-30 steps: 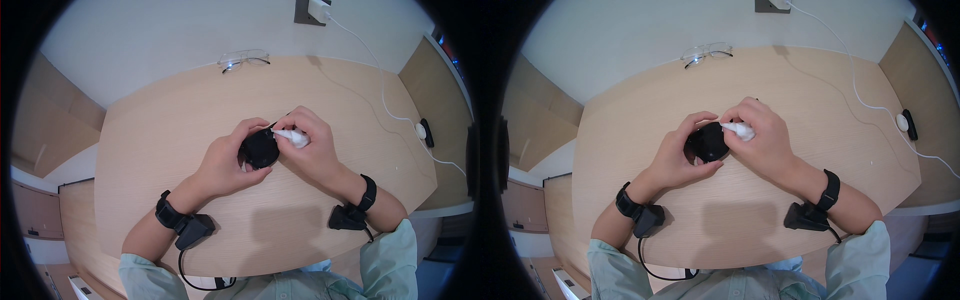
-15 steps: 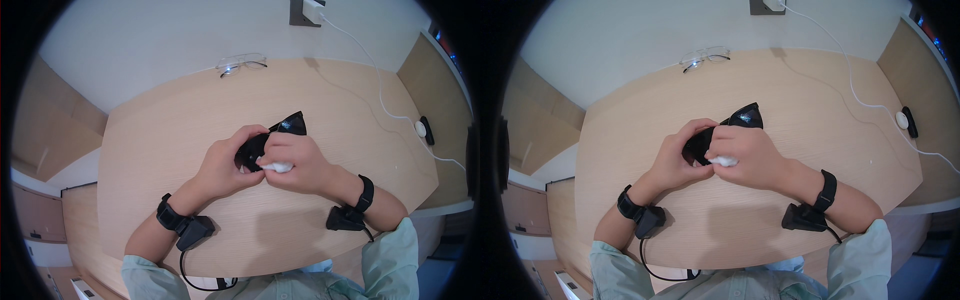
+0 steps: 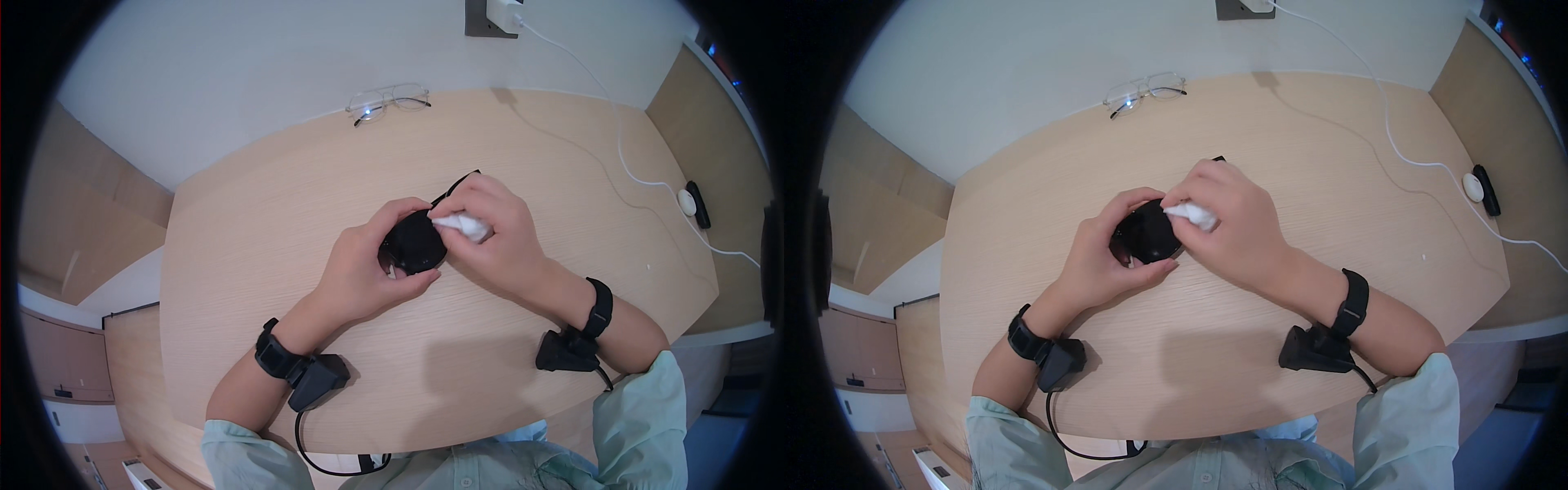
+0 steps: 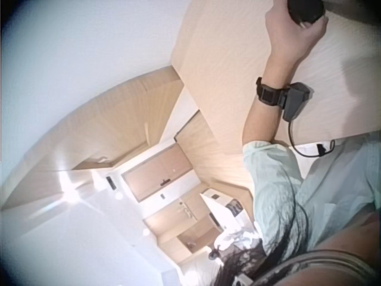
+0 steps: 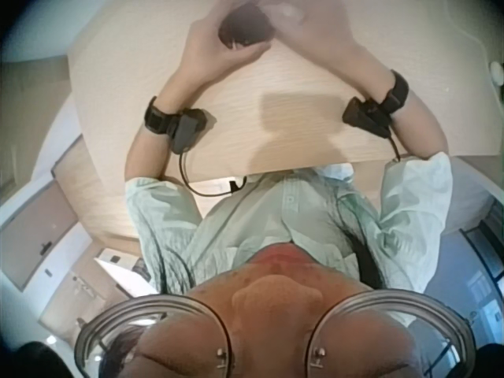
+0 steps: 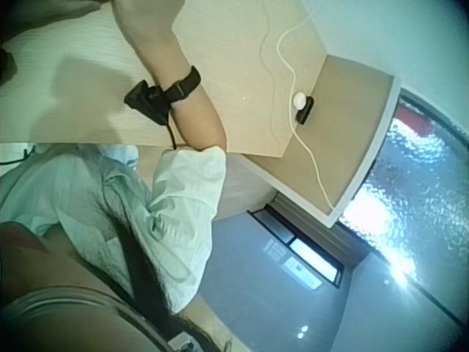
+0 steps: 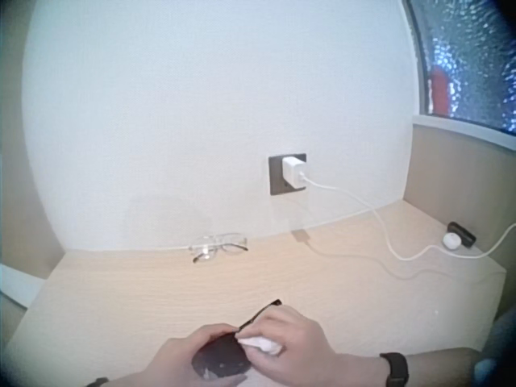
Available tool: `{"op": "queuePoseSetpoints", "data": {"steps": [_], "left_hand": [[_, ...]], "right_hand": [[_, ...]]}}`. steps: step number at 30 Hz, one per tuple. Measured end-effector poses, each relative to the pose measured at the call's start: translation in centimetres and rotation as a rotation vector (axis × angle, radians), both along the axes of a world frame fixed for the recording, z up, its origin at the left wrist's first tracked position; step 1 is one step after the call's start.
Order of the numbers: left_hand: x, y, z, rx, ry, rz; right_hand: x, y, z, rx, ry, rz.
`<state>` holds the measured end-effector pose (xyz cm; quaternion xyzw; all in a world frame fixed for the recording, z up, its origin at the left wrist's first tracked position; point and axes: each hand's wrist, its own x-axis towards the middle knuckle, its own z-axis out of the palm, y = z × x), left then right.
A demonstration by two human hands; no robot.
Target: The person wipes the lenses and frame of a pair of sunglasses with a cloth while sitting at a desk.
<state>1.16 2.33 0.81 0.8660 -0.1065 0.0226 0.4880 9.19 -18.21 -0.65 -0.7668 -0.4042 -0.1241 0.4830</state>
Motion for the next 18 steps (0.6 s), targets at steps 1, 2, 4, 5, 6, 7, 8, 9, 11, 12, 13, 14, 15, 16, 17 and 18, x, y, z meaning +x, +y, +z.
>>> {"op": "queuePoseSetpoints", "data": {"steps": [1,2,4,5,6,7,8,9,11,12,13,14,15,16,17,18], "left_hand": [[0.0,0.0,0.0,0.000,-0.002,0.001],[0.1,0.1,-0.2,-0.006,-0.006,0.000],[0.1,0.2,-0.4,-0.015,-0.014,0.001],[0.2,0.2,-0.4,-0.008,-0.016,-0.003],[0.2,0.3,-0.4,0.000,-0.016,-0.007],[0.1,0.2,-0.3,0.000,-0.017,-0.004],[0.1,0.2,-0.2,-0.002,-0.003,-0.004],[0.0,0.1,-0.1,-0.004,0.011,-0.005],[0.1,0.2,-0.2,-0.006,0.013,-0.005],[0.1,0.2,-0.3,-0.007,0.018,-0.009],[0.2,0.2,-0.5,-0.008,0.021,-0.011],[0.2,0.2,-0.6,-0.012,0.005,-0.019],[0.2,0.3,-0.8,-0.016,-0.009,-0.027],[0.1,0.3,-0.6,-0.014,-0.004,-0.029],[0.0,0.2,-0.3,-0.009,0.012,-0.027],[0.0,0.1,-0.2,-0.004,0.027,-0.027]], "right_hand": [[0.1,0.0,0.0,0.031,0.009,-0.031],[0.1,0.1,-0.1,0.032,0.007,-0.030],[0.2,0.2,-0.1,0.027,-0.016,-0.041],[0.1,0.2,0.0,0.026,-0.018,-0.039],[0.1,0.1,0.1,0.009,-0.028,-0.030],[0.1,0.0,0.2,-0.008,-0.039,-0.022],[-0.1,0.1,0.2,-0.008,-0.039,-0.019],[-0.3,0.0,0.2,-0.015,-0.049,0.008],[-0.5,0.0,0.1,-0.021,-0.059,0.036],[-0.7,0.0,0.0,-0.017,-0.086,0.092],[-0.8,0.0,-0.2,-0.013,-0.112,0.149],[-0.9,0.0,-0.1,-0.013,-0.109,0.146],[-1.0,-0.1,0.0,-0.052,-0.113,0.222],[-1.1,-0.2,0.0,-0.090,-0.117,0.297],[-1.0,-0.1,-0.3,-0.081,-0.148,0.307],[-1.0,-0.1,-0.3,-0.079,-0.144,0.302]]}}
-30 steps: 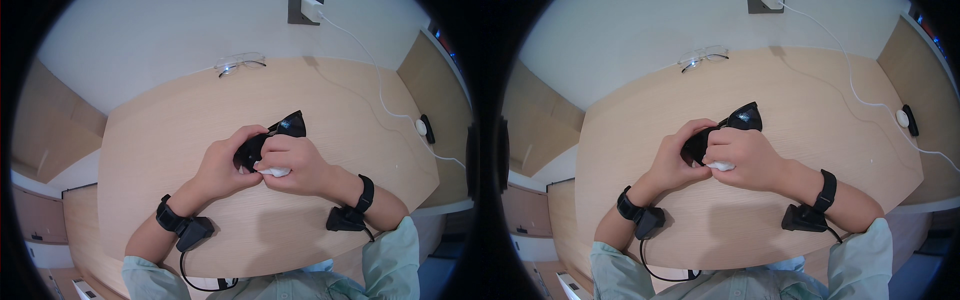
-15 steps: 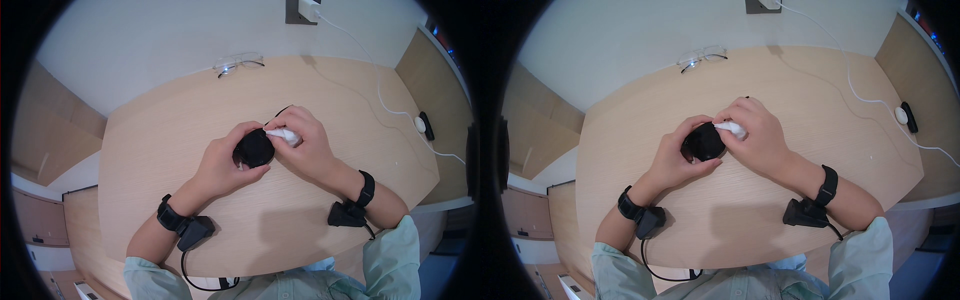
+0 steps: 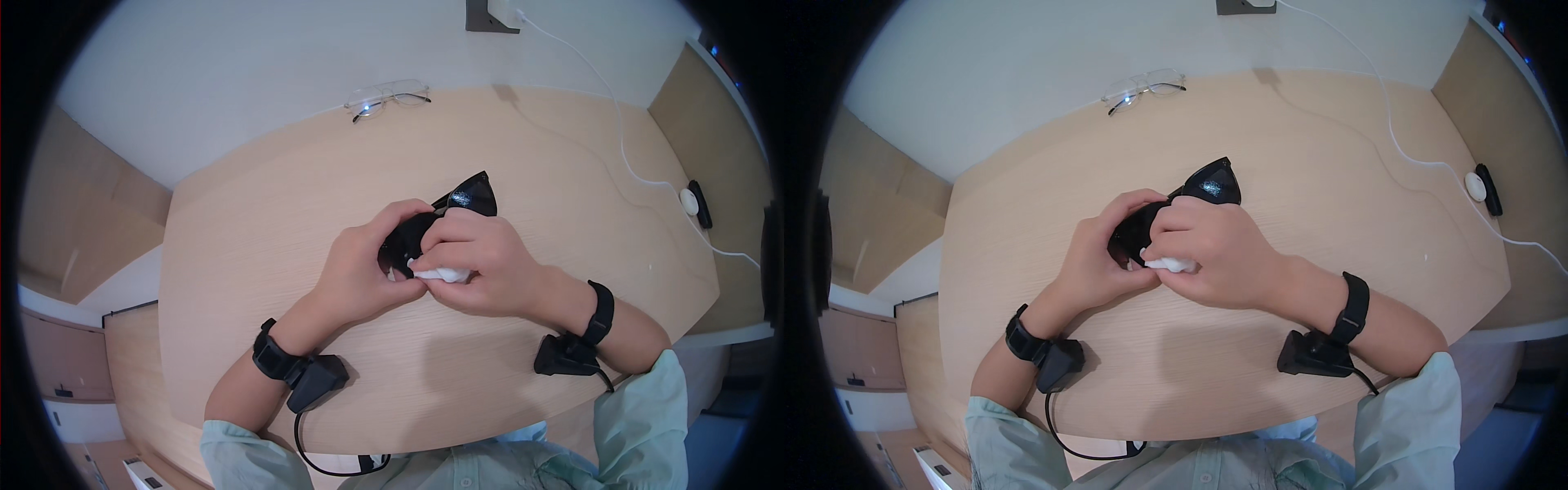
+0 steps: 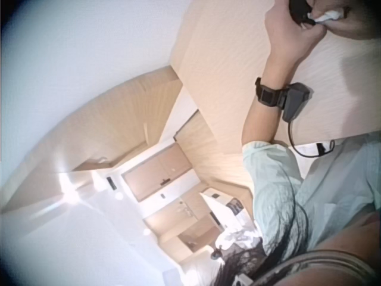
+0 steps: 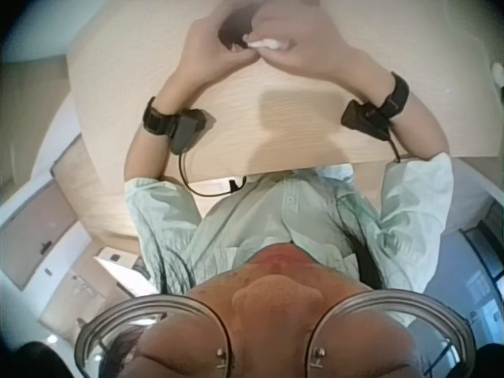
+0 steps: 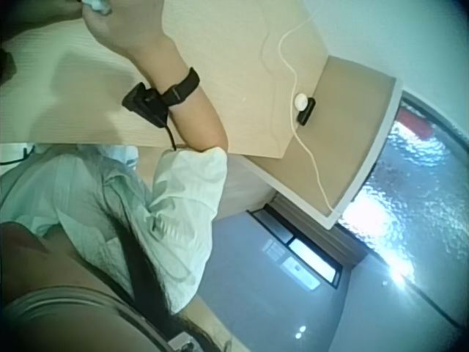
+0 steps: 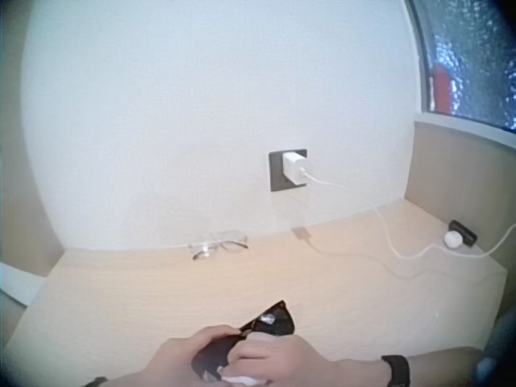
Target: The person wipes the lenses and frame of a pair of sunglasses with a cloth while sitting at a desk.
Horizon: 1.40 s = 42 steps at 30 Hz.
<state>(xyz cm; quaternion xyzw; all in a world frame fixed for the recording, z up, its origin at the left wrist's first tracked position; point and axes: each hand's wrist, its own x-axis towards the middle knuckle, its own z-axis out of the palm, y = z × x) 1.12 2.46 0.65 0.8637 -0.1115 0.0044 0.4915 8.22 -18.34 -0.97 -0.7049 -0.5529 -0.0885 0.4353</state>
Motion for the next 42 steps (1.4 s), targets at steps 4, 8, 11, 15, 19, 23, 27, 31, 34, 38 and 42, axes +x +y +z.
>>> {"op": "queuePoseSetpoints", "data": {"steps": [4,8,11,15,19,23,27,31,34,38,42], "left_hand": [[-0.1,-0.3,-0.1,0.010,-0.082,0.021],[0.2,-0.7,-0.1,0.005,-0.052,0.052],[0.2,-0.6,0.2,0.003,-0.013,0.056],[0.0,-0.4,0.6,-0.001,-0.002,0.051],[0.0,-0.4,0.1,-0.024,-0.061,0.045],[0.0,-0.3,0.1,-0.016,-0.051,0.026],[0.2,0.0,-0.5,0.018,-0.086,-0.009],[0.2,-0.1,-0.4,0.021,-0.084,-0.021],[0.1,-0.5,-0.3,0.004,-0.097,0.038],[0.1,-0.4,0.0,-0.002,-0.032,0.032],[-0.1,-0.4,0.3,-0.016,0.005,0.030]], "right_hand": [[0.1,-0.1,0.3,-0.021,-0.059,-0.040],[0.3,-0.3,0.5,0.047,-0.015,-0.195],[0.8,0.0,0.1,0.087,0.030,-0.271],[0.7,0.4,0.4,0.111,0.153,-0.344],[0.7,0.2,0.1,0.093,0.120,-0.319],[0.4,0.2,0.3,0.094,0.083,-0.241],[0.1,0.1,0.1,0.047,0.085,-0.039],[0.0,0.0,0.4,-0.025,-0.004,-0.007],[-0.2,-0.1,0.8,-0.020,0.011,-0.106],[0.8,0.1,-0.2,0.118,0.162,-0.292],[0.3,0.3,0.7,0.136,0.324,-0.332]]}}
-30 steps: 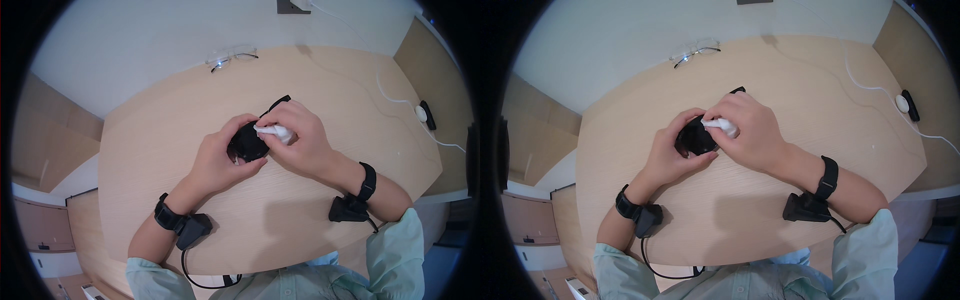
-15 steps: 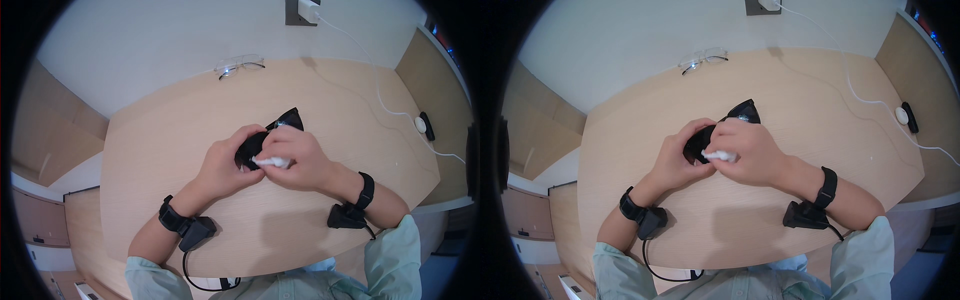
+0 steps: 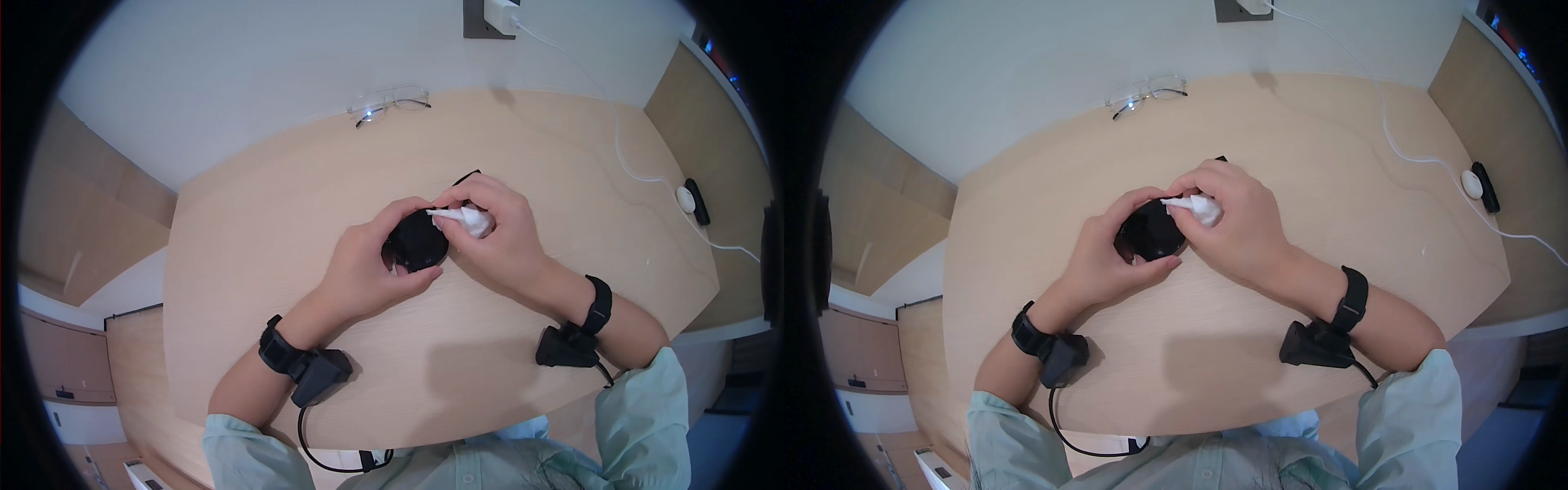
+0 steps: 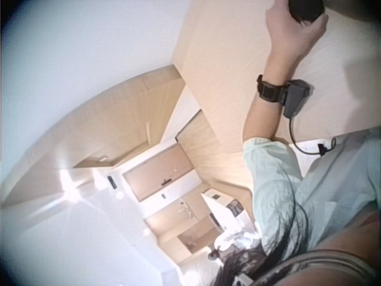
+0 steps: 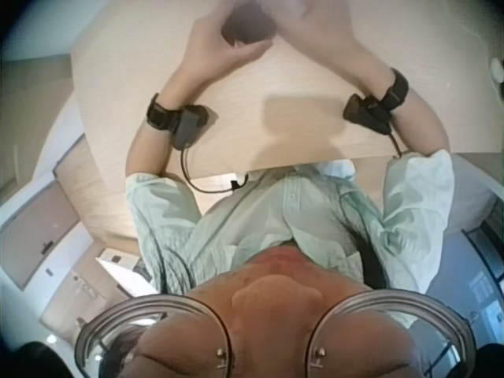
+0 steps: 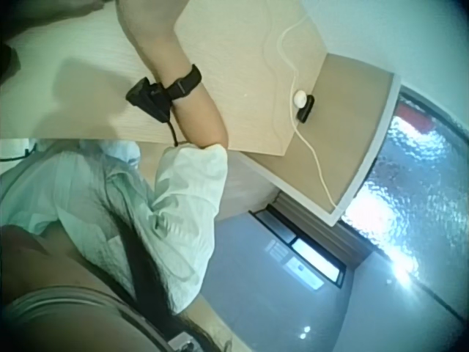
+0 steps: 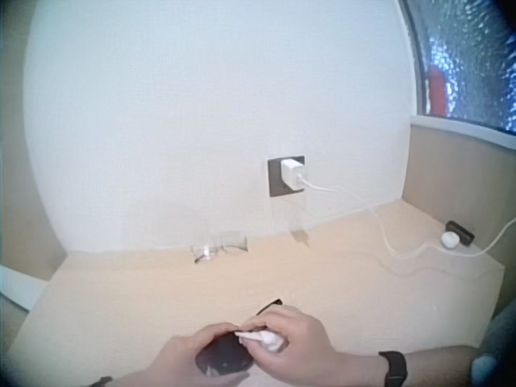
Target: The person wipes the lenses and frame of a pair of sunglasses with a cloth while sitting at a desk.
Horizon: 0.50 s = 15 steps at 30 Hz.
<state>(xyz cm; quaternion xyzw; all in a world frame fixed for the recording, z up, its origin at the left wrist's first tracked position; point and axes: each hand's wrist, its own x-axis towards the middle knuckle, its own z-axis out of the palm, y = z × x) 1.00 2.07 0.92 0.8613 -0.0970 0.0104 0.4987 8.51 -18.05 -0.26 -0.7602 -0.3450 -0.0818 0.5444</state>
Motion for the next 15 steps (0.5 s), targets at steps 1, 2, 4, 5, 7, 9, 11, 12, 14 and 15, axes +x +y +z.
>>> {"op": "queuePoseSetpoints", "data": {"steps": [1,2,4,5,7,9,11,12,14,15], "left_hand": [[0.00,0.03,0.00,0.002,-0.007,0.001],[0.02,0.08,-0.07,0.003,-0.015,-0.003],[0.03,0.09,-0.10,0.005,-0.024,-0.008],[0.07,0.11,-0.05,-0.006,-0.010,-0.011],[0.11,0.17,-0.15,-0.017,0.003,-0.014],[0.14,0.18,-0.16,-0.006,0.008,-0.005],[0.05,0.02,-0.04,-0.003,0.007,-0.004],[-0.05,0.00,0.10,0.001,0.009,0.001],[-0.08,0.08,0.06,0.012,-0.011,-0.002],[-0.08,0.10,-0.04,0.020,-0.025,-0.005]], "right_hand": [[-0.17,0.04,0.31,-0.014,0.062,-0.003],[0.04,0.05,0.25,-0.012,0.055,-0.002],[0.34,-0.18,-0.22,-0.025,-0.009,0.014],[0.36,-0.22,-0.16,-0.023,-0.013,0.014],[0.33,-0.26,-0.18,-0.041,-0.016,0.026],[0.44,-0.29,-0.31,-0.058,-0.051,0.020],[0.52,-0.41,-0.30,-0.076,-0.090,0.012],[0.54,-0.42,-0.21,-0.098,-0.143,0.030],[0.36,-0.42,0.03,-0.118,-0.204,0.049],[0.17,-0.46,0.12,-0.121,-0.206,0.058]]}}
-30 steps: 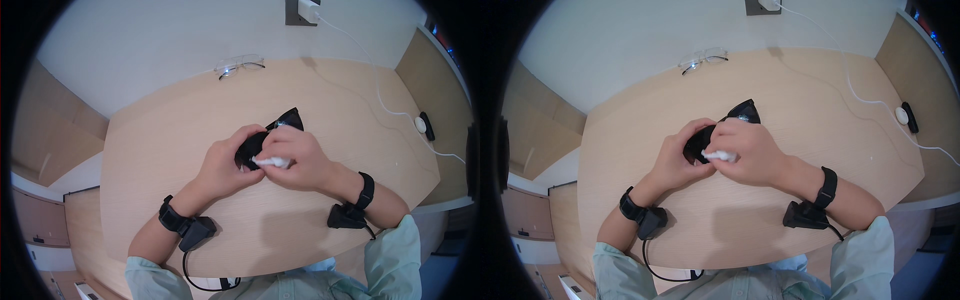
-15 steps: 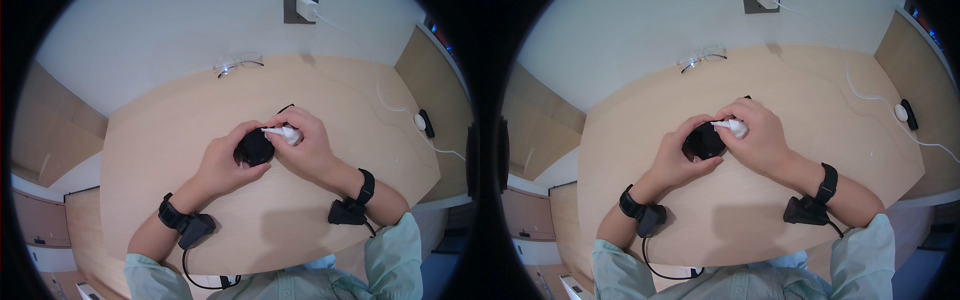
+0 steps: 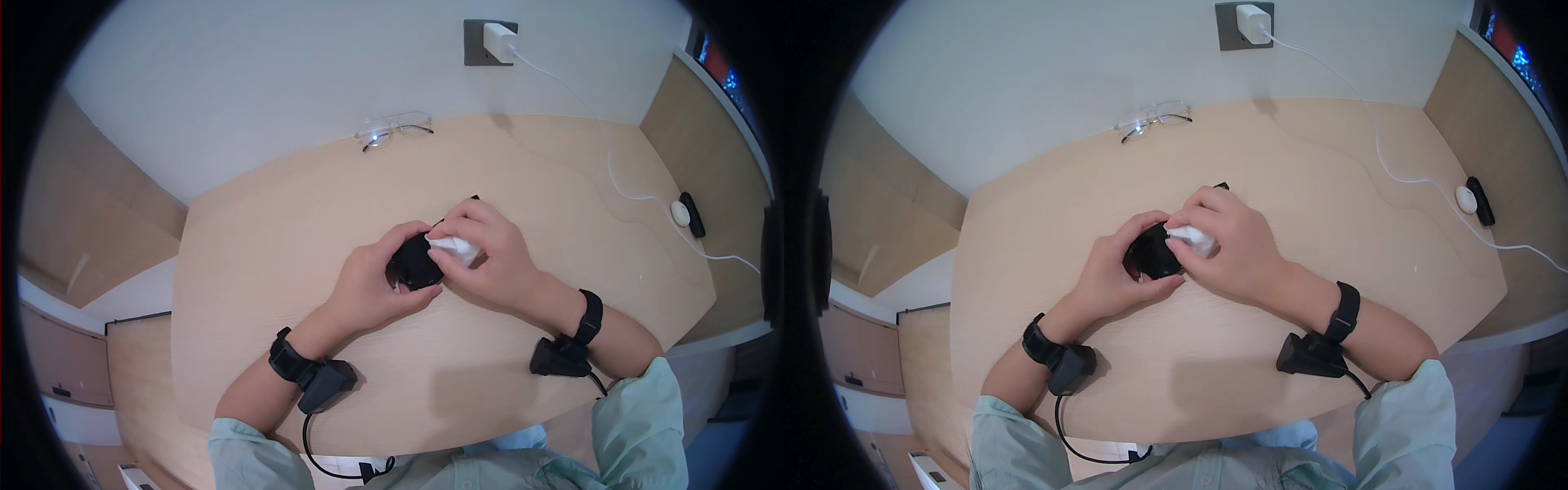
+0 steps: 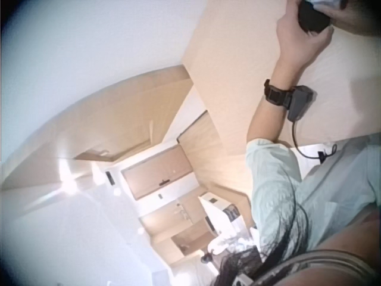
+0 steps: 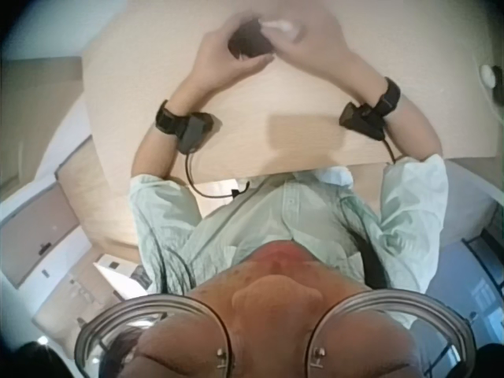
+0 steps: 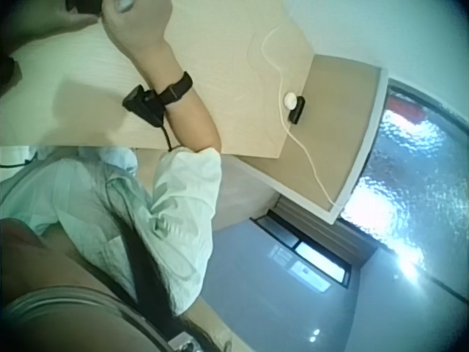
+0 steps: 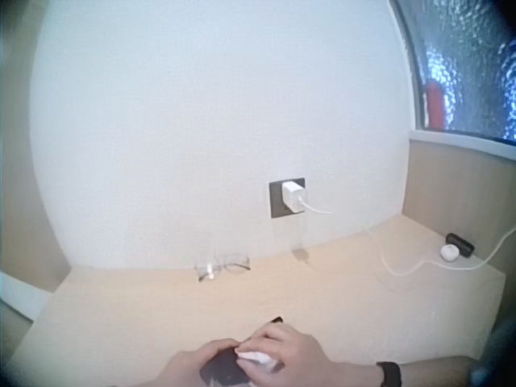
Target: The person wipes the lenses and frame of a pair of sunglasses with a cloth while sitting at a desk.
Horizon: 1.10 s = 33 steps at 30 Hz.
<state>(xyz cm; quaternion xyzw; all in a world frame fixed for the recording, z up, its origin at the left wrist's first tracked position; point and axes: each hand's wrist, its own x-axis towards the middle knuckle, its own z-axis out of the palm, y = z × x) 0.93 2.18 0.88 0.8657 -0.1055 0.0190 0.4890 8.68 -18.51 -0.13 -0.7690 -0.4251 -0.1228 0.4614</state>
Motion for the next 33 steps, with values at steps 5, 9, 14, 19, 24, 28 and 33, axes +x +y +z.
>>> {"op": "queuePoseSetpoints", "data": {"steps": [5,9,14,19,24,28,33], "left_hand": [[-0.2,0.0,-0.2,-0.015,-0.016,0.005],[0.3,-0.1,-0.5,-0.053,-0.062,-0.011],[0.7,-0.5,-0.2,0.055,-0.093,0.022],[0.2,0.0,-0.4,0.069,-0.119,0.038],[0.5,-0.5,-0.3,0.046,-0.117,0.040],[0.0,-0.1,-0.1,0.091,-0.090,0.020],[0.1,-0.1,-0.2,0.113,-0.090,0.007]], "right_hand": [[0.2,0.0,-0.3,0.012,-0.011,0.047],[0.9,-0.4,-0.4,-0.005,-0.035,0.080],[1.3,-0.6,-0.4,0.004,-0.084,0.045],[0.8,0.3,-0.2,0.023,0.008,0.074],[1.5,0.0,-0.3,0.018,-0.038,0.081],[1.1,0.3,-0.1,0.014,-0.071,0.121],[0.9,0.3,-0.1,0.005,-0.104,0.151]]}}
